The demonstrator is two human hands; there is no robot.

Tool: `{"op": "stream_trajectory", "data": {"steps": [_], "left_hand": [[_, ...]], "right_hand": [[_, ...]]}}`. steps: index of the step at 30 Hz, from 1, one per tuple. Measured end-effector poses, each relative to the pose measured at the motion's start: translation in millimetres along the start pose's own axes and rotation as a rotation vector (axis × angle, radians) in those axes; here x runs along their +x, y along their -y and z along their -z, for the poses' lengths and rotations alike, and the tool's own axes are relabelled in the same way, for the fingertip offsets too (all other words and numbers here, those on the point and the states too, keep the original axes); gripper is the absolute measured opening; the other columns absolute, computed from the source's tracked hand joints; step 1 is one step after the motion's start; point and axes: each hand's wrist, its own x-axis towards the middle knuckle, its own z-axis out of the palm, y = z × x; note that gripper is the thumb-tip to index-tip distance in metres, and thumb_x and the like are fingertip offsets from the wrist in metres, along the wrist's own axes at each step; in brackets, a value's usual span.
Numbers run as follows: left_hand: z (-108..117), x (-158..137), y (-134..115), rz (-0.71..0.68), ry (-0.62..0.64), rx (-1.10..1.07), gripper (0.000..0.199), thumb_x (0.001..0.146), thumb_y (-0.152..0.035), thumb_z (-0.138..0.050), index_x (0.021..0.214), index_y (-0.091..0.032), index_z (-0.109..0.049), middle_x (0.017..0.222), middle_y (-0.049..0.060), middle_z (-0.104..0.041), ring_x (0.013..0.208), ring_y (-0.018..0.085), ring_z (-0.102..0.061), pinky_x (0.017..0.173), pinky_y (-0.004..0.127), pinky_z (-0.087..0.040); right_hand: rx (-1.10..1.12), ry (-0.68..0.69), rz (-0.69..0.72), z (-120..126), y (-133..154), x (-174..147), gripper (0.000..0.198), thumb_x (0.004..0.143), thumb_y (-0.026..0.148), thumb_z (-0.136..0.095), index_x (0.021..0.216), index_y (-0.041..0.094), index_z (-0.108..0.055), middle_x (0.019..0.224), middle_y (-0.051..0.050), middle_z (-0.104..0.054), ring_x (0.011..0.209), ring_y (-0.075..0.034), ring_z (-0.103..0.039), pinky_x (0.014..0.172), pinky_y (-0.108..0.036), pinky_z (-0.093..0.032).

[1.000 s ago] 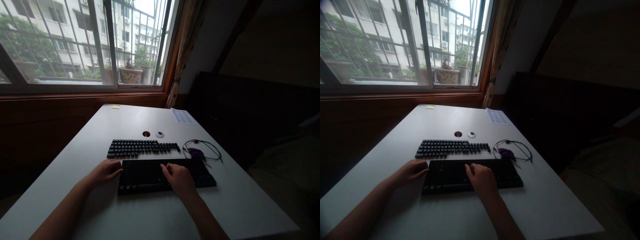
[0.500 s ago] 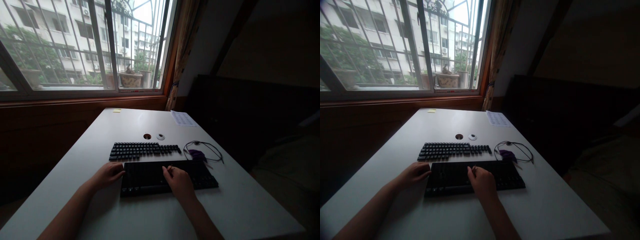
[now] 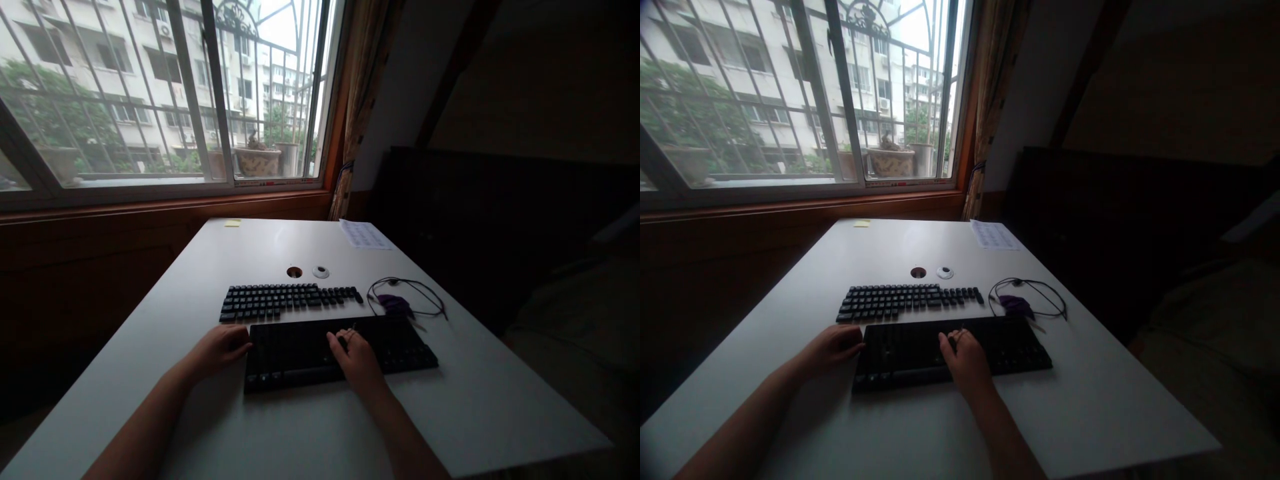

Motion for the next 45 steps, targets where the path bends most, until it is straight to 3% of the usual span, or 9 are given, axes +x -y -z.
{"op": "stream_trajectory", "data": {"steps": [7,17,22,26,32,37,42,45], "left_hand": [[2.0,2.4,-2.3,0.0,0.003,-0.016,0.022,0.091,-0.031,-0.055,0.074,-0.017,-0.054,0.064,-0.002,-0.051,0.057,0.011,-0.045,0.055,0.022,-0.031],[-0.3,2.4,2.0,-0.024,0.01,0.041,0.027,0.094,-0.033,-0.05,0.073,-0.017,-0.051,0.064,-0.003,-0.048,0.057,0.011,-0.045,0.055,0.021,-0.031],[0.2,1.6,-4.5,-0.066,-0.075,0.062,0.026,0.094,-0.031,-0.05,0.072,-0.017,-0.052,0.064,-0.002,-0.048,0.057,0.011,-0.044,0.056,0.022,-0.033],[-1.4,2.4,-14.6,-0.023,-0.186,0.028,0.017,0.094,-0.028,-0.052,0.083,-0.017,-0.059,0.069,-0.001,-0.054,0.055,0.01,-0.046,0.055,0.022,-0.037],[-8.7,8.6,-44.3,-0.106,-0.256,-0.149,0.011,0.092,-0.023,-0.057,0.101,-0.018,-0.061,0.084,0.004,-0.061,0.062,0.01,-0.053,0.055,0.021,-0.045],[-12.8,9.0,-59.3,-0.057,-0.255,-0.46,0.039,0.087,-0.023,-0.068,0.123,-0.022,-0.054,0.103,0.008,-0.065,0.084,0.017,-0.063,0.074,0.03,-0.055],[-15.7,6.7,-60.8,0.073,-0.168,-0.872,0.04,0.087,-0.026,-0.069,0.123,-0.021,-0.053,0.114,0.012,-0.066,0.102,0.023,-0.065,0.084,0.035,-0.056],[-19.4,7.4,-60.2,0.099,-0.175,-0.965,0.038,0.084,-0.026,-0.073,0.118,-0.019,-0.057,0.11,0.011,-0.068,0.102,0.023,-0.065,0.087,0.037,-0.055]], "right_hand": [[0.09,0.04,-0.145,2.2,-1.1,1.2,0.05,0.096,0.053,-0.04,0.057,0.022,-0.046,0.056,-0.001,-0.055,0.056,-0.017,-0.054,0.058,-0.026,-0.038],[0.136,-0.05,-0.145,1.7,1.8,-1.5,0.048,0.096,0.052,-0.044,0.059,0.021,-0.043,0.057,0.002,-0.049,0.056,-0.014,-0.05,0.061,-0.025,-0.036],[0.158,-0.069,-0.147,2.9,5.9,0.1,0.047,0.095,0.052,-0.046,0.059,0.021,-0.045,0.059,0.001,-0.053,0.058,-0.015,-0.051,0.06,-0.024,-0.037],[0.22,-0.04,-0.152,3.2,12.9,5.0,0.047,0.094,0.052,-0.047,0.059,0.021,-0.046,0.056,0.002,-0.05,0.055,-0.014,-0.049,0.057,-0.024,-0.037],[0.339,0.051,-0.098,-1.4,41.2,28.8,0.05,0.092,0.053,-0.049,0.055,0.021,-0.041,0.054,0.003,-0.041,0.052,-0.011,-0.039,0.051,-0.024,-0.032],[0.501,0.149,-0.049,-21.1,69.1,44.5,0.049,0.093,0.055,-0.048,0.059,0.02,-0.042,0.056,0.004,-0.04,0.053,-0.01,-0.038,0.052,-0.023,-0.032],[0.567,0.148,-0.018,-40.3,79.4,40.9,0.049,0.093,0.056,-0.048,0.06,0.02,-0.046,0.058,0.004,-0.042,0.056,-0.011,-0.041,0.054,-0.023,-0.033],[0.597,0.138,-0.041,-45.1,77.3,35.9,0.049,0.092,0.056,-0.05,0.06,0.019,-0.047,0.057,0.004,-0.042,0.055,-0.011,-0.041,0.054,-0.023,-0.033]]}}
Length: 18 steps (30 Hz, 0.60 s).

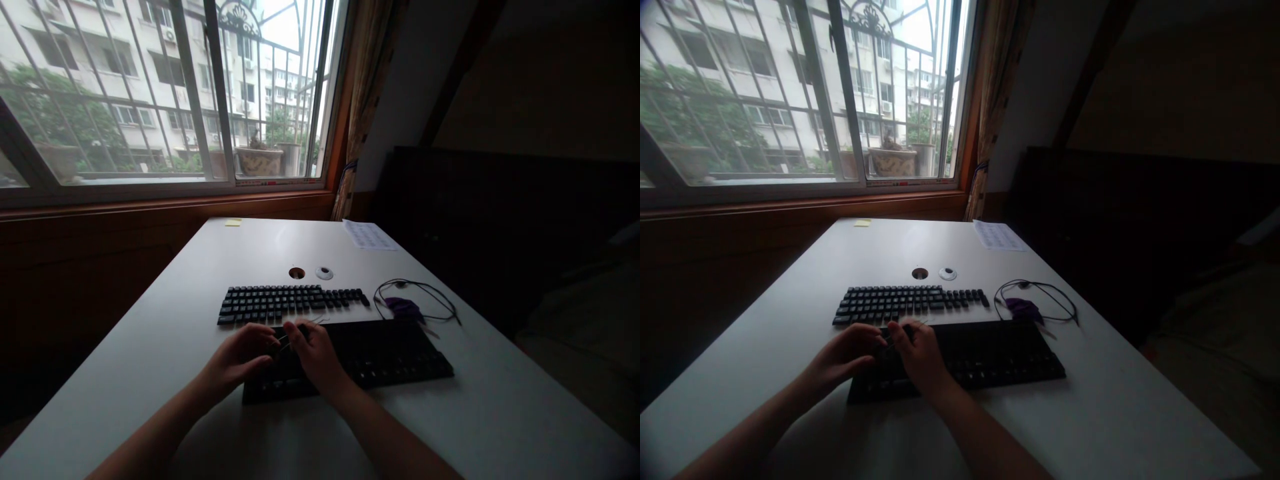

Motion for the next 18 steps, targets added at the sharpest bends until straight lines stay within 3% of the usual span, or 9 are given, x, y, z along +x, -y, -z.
{"op": "stream_trajectory", "data": {"steps": [6,10,18], "left_hand": [[-2.6,3.5,-1.2,0.021,-0.01,0.006,0.026,0.08,-0.028,-0.077,0.1,-0.017,-0.065,0.098,0.007,-0.07,0.089,0.02,-0.067,0.082,0.033,-0.056],[-3.3,2.7,-7.4,0.131,-0.056,-0.036,0.024,0.08,-0.027,-0.077,0.099,-0.016,-0.066,0.098,0.008,-0.07,0.09,0.021,-0.067,0.081,0.034,-0.055],[-3.8,2.6,-6.1,0.185,-0.112,-0.148,0.02,0.08,-0.025,-0.077,0.095,-0.017,-0.067,0.092,0.006,-0.072,0.086,0.019,-0.067,0.079,0.031,-0.053]], "right_hand": [[0.071,0.012,-0.053,-1.9,-7.3,-5.8,0.049,0.094,0.056,-0.047,0.062,0.019,-0.048,0.059,0.003,-0.045,0.056,-0.011,-0.044,0.057,-0.023,-0.035],[0.114,0.03,-0.068,-4.0,-13.7,-7.5,0.048,0.095,0.056,-0.046,0.064,0.019,-0.047,0.06,0.004,-0.043,0.057,-0.011,-0.042,0.056,-0.023,-0.035],[-0.01,0.043,0.182,-1.4,-9.9,-13.9,0.043,0.097,0.049,-0.048,0.067,0.019,-0.052,0.072,0.002,-0.045,0.066,-0.012,-0.047,0.062,-0.025,-0.036]]}}
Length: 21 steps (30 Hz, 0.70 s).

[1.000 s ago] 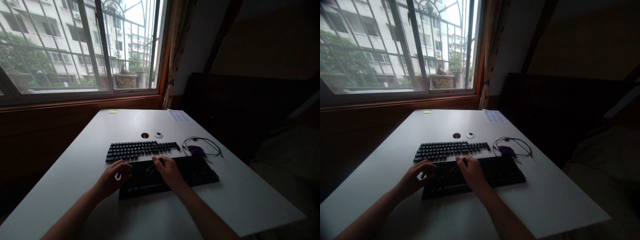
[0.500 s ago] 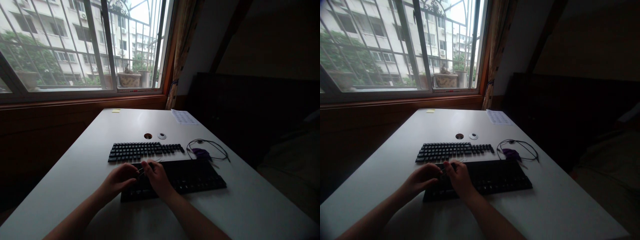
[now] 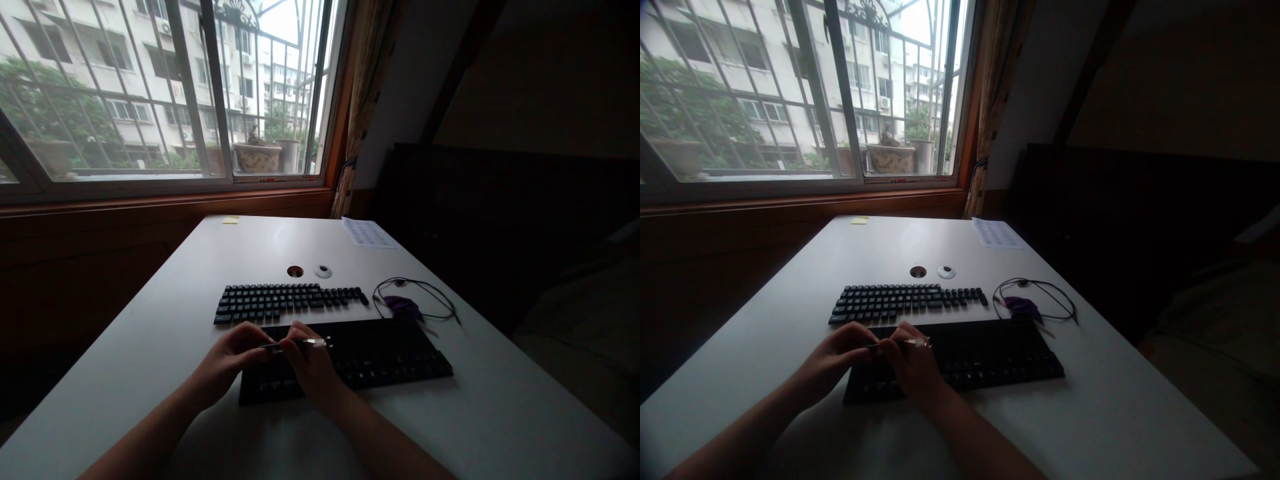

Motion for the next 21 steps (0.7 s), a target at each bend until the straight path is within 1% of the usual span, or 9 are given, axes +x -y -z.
{"op": "stream_trajectory", "data": {"steps": [4,9,15,21], "left_hand": [[-3.7,-0.6,-2.9,0.005,-0.029,-0.049,0.02,0.081,-0.024,-0.077,0.096,-0.018,-0.065,0.096,0.006,-0.072,0.088,0.02,-0.068,0.078,0.031,-0.054],[-7.4,-2.0,-3.3,0.062,-0.023,-0.179,0.021,0.081,-0.024,-0.077,0.097,-0.02,-0.065,0.099,0.005,-0.071,0.085,0.018,-0.068,0.077,0.028,-0.053],[-11.1,-2.7,-5.3,0.107,-0.005,-0.214,0.022,0.079,-0.026,-0.079,0.095,-0.019,-0.067,0.093,0.004,-0.071,0.081,0.016,-0.066,0.07,0.023,-0.05],[-11.0,-2.8,-5.6,0.138,-0.005,-0.246,0.025,0.076,-0.025,-0.081,0.096,-0.018,-0.068,0.096,0.005,-0.07,0.085,0.018,-0.065,0.073,0.025,-0.049]], "right_hand": [[-0.027,0.034,0.069,3.0,2.3,-1.8,0.04,0.096,0.051,-0.049,0.073,0.02,-0.06,0.075,0.001,-0.047,0.067,-0.012,-0.049,0.064,-0.026,-0.038],[-0.019,0.064,0.127,6.3,-0.5,-0.5,0.037,0.096,0.048,-0.052,0.073,0.02,-0.063,0.076,0.001,-0.049,0.067,-0.012,-0.049,0.063,-0.025,-0.039],[-0.05,0.053,0.107,6.5,-3.1,-0.5,0.035,0.096,0.046,-0.054,0.073,0.02,-0.062,0.076,0.001,-0.05,0.068,-0.012,-0.051,0.064,-0.026,-0.039],[-0.077,0.054,0.107,6.7,-0.3,0.1,0.035,0.096,0.045,-0.054,0.073,0.019,-0.061,0.075,0.001,-0.05,0.068,-0.012,-0.051,0.064,-0.026,-0.039]]}}
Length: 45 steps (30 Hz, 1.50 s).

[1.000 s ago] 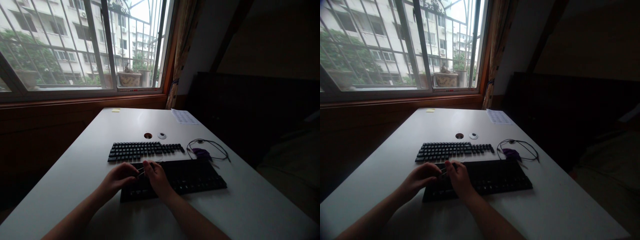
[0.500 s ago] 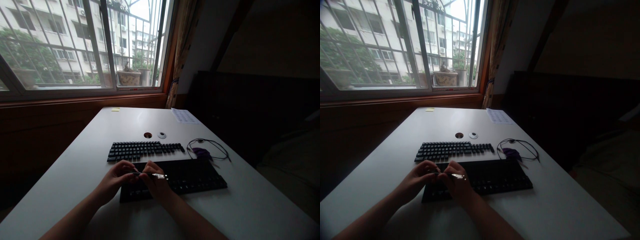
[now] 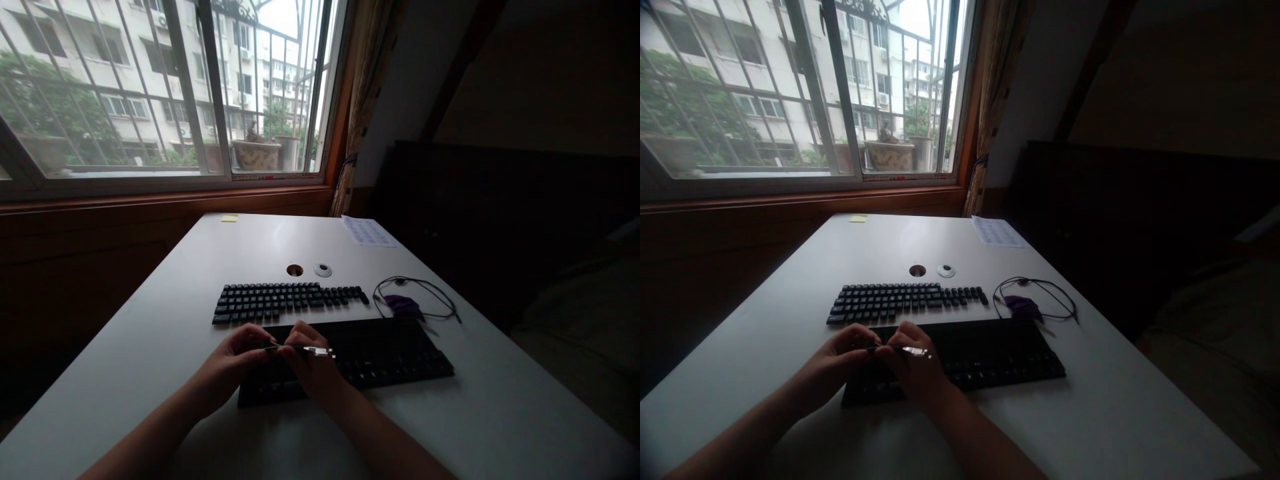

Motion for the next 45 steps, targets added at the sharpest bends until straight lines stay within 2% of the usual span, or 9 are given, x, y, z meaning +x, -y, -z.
{"op": "stream_trajectory", "data": {"steps": [7,14,21,23,27,34,38,41,45], "left_hand": [[3.7,2.2,2.2,0.042,-0.014,-0.102,0.016,0.084,-0.028,-0.074,0.095,-0.018,-0.068,0.097,0.005,-0.069,0.085,0.016,-0.065,0.076,0.025,-0.05],[8.0,3.9,3.7,0.026,-0.048,-0.069,0.02,0.08,-0.023,-0.078,0.095,-0.018,-0.066,0.084,0.004,-0.069,0.077,0.016,-0.065,0.069,0.024,-0.049],[17.7,7.9,2.5,-0.073,-0.147,-0.139,0.022,0.081,-0.025,-0.077,0.1,-0.02,-0.066,0.088,0.003,-0.07,0.081,0.014,-0.066,0.072,0.02,-0.05],[18.1,8.6,3.2,-0.065,-0.147,-0.146,0.024,0.081,-0.026,-0.078,0.101,-0.021,-0.066,0.092,0.003,-0.069,0.083,0.013,-0.066,0.074,0.02,-0.05],[14.0,8.4,4.1,-0.064,-0.159,-0.148,0.031,0.079,-0.025,-0.079,0.106,-0.024,-0.064,0.11,0.003,-0.065,0.091,0.015,-0.068,0.08,0.022,-0.053],[3.6,4.4,0.4,-0.029,-0.092,-0.083,0.038,0.076,-0.025,-0.081,0.109,-0.024,-0.061,0.115,0.005,-0.062,0.091,0.02,-0.069,0.079,0.029,-0.055],[4.1,3.8,1.9,-0.034,-0.059,-0.057,0.041,0.076,-0.024,-0.081,0.11,-0.024,-0.06,0.116,0.006,-0.062,0.088,0.02,-0.067,0.075,0.029,-0.055],[3.9,2.9,3.3,-0.049,-0.027,-0.037,0.036,0.077,-0.023,-0.08,0.107,-0.023,-0.06,0.11,0.006,-0.064,0.086,0.019,-0.066,0.071,0.028,-0.054],[1.7,1.9,3.8,-0.062,0.026,0.02,0.028,0.079,-0.024,-0.078,0.1,-0.02,-0.06,0.097,0.004,-0.065,0.08,0.016,-0.065,0.068,0.025,-0.051]], "right_hand": [[0.005,0.005,0.021,-0.3,-0.7,-0.2,0.039,0.096,0.049,-0.053,0.071,0.02,-0.059,0.074,0.002,-0.047,0.066,-0.011,-0.049,0.062,-0.025,-0.039],[-0.096,0.001,0.055,-0.4,-2.1,-2.4,0.042,0.096,0.049,-0.052,0.066,0.019,-0.055,0.072,0.002,-0.046,0.066,-0.012,-0.047,0.061,-0.026,-0.038],[-0.206,-0.089,0.062,4.7,6.2,-0.6,0.033,0.098,0.031,-0.048,0.066,0.02,-0.05,0.071,0.0,-0.047,0.071,-0.014,-0.05,0.066,-0.028,-0.04],[-0.23,-0.127,0.049,6.4,9.2,0.7,0.028,0.098,0.026,-0.046,0.071,0.021,-0.051,0.075,-0.001,-0.049,0.075,-0.016,-0.051,0.071,-0.03,-0.041],[-0.248,-0.163,0.079,8.4,12.2,2.7,0.017,0.099,0.019,-0.042,0.095,0.022,-0.058,0.089,-0.004,-0.057,0.088,-0.019,-0.052,0.08,-0.035,-0.044],[-0.301,-0.095,0.189,1.9,9.4,0.9,0.017,0.098,0.018,-0.049,0.105,0.023,-0.063,0.084,-0.004,-0.062,0.086,-0.021,-0.052,0.077,-0.034,-0.045],[-0.364,-0.008,0.222,-2.1,8.6,-1.1,0.018,0.096,0.028,-0.056,0.111,0.024,-0.065,0.083,-0.004,-0.062,0.082,-0.021,-0.052,0.078,-0.035,-0.045],[-0.422,0.037,0.219,-3.9,10.6,-1.8,0.022,0.093,0.033,-0.061,0.113,0.023,-0.065,0.084,-0.005,-0.063,0.081,-0.021,-0.052,0.082,-0.037,-0.045],[-0.458,0.076,0.213,-5.7,13.0,-2.6,0.019,0.094,0.027,-0.058,0.111,0.022,-0.066,0.086,-0.005,-0.064,0.081,-0.021,-0.053,0.085,-0.038,-0.044]]}}
